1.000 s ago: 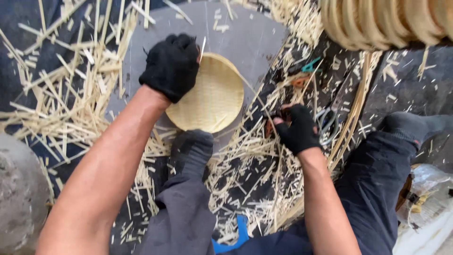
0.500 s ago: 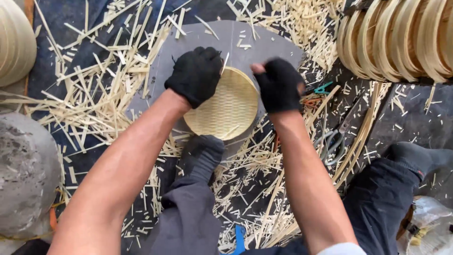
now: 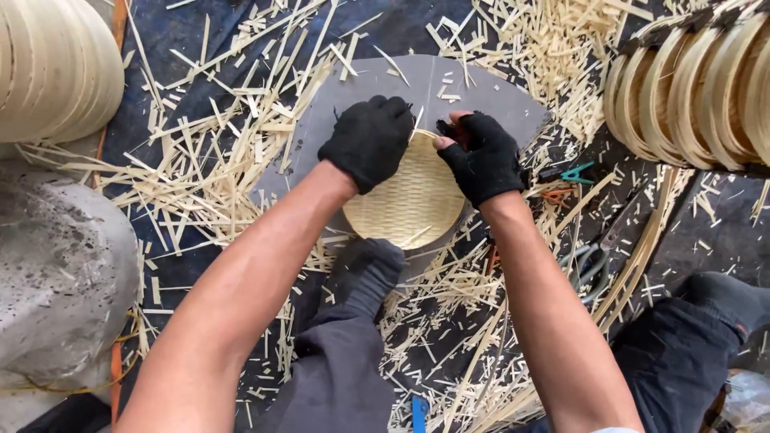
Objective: The person attaches a flexible bamboo strip around the rim of a woven circular base using a clip, presses it along the edge by hand, and stacks the completed piece onto a pile before repeating the process.
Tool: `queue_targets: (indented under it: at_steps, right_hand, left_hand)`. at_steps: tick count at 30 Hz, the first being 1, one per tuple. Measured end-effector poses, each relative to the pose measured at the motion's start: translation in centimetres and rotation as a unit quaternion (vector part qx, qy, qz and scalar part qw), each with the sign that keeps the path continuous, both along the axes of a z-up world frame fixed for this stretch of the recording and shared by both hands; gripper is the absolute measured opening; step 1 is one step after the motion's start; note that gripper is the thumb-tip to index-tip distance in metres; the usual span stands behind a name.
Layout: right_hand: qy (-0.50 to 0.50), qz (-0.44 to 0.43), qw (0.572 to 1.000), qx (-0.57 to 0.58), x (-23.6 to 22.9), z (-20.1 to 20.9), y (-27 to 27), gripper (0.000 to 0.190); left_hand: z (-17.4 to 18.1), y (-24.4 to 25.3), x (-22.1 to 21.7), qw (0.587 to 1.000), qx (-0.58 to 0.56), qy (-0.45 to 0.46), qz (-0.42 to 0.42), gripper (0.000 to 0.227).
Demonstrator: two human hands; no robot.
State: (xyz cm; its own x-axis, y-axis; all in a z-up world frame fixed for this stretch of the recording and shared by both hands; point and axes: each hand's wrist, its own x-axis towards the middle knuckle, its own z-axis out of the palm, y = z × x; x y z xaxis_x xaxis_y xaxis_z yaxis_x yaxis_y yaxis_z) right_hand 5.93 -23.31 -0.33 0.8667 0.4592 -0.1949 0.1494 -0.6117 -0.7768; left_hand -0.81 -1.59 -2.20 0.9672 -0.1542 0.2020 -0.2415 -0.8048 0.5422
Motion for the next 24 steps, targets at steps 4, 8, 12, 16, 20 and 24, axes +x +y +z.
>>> queue_targets:
  at_steps: [4,8,12,16,20,24]
  right_hand:
    - [-0.080,0.049,0.995,-0.024,-0.1,0.6,0.0,0.042]
    - [-0.151,0.086,0.984,-0.034,0.0,2.0,0.2,0.033]
    - [-0.214,0.132,0.968,-0.016,-0.4,3.9,1.0,0.024]
    - [-0.250,0.165,0.954,-0.005,0.1,3.8,2.0,0.018]
    - [-0.262,0.164,0.951,-0.019,0.1,3.7,2.3,0.018]
    - [-0.253,0.178,0.951,-0.008,-0.1,2.8,2.1,0.017]
  left_hand:
    - [-0.2,-0.1,-0.1,1.000,0.011,0.006,0.004,0.018]
    - [0.0,0.0,0.2,1.000,0.012,0.003,0.005,0.020]
    - [-0.4,-0.1,-0.3,1.000,0.009,0.017,0.001,0.019]
    - [-0.2,-0.2,-0.1,1.000,-0.007,0.024,0.009,0.020]
    - [-0.2,-0.1,-0.1,0.999,-0.027,0.039,0.016,0.019]
    - [-0.3,-0.1,-0.1,0.998,-0.033,0.044,0.013,0.018]
